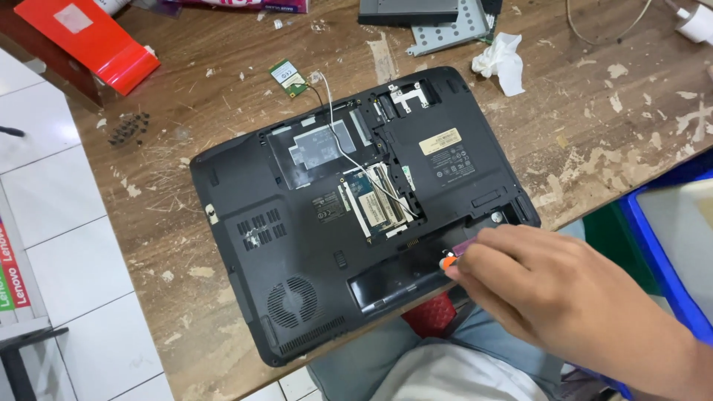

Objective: The person uses a screwdriver to remove screws from the bottom panel of a laptop. They place the removed screws on the table and continue unscrewing additional fasteners from the device.

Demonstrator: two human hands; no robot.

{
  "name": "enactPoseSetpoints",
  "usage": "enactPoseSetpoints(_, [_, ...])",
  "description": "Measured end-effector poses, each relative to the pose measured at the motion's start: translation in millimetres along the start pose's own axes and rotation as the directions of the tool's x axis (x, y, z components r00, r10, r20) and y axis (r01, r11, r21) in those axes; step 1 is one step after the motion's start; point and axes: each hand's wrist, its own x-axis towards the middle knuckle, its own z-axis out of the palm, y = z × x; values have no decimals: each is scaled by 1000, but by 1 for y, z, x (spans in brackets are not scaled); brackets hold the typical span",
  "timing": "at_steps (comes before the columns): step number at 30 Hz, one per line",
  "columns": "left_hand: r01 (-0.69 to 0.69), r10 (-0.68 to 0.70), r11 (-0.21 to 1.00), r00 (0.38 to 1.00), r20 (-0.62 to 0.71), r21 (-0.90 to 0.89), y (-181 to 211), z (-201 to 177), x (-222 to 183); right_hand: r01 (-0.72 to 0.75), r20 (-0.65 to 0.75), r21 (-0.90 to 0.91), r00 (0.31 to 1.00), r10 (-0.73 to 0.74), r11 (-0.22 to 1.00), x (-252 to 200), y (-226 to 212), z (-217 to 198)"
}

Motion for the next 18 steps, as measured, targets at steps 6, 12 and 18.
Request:
enactPoseSetpoints(6, [-226,236,968,968,-87,111,10,0,-6,-179,-35,-124,984,176,976,-4,2,4])
enactPoseSetpoints(12, [-415,456,880,873,-171,231,16,1,-17,61,7,18,998,-62,998,-6,14,9])
enactPoseSetpoints(18, [-584,672,723,718,-181,369,31,0,-12,-135,97,-56,985,140,989,-6,15,3])
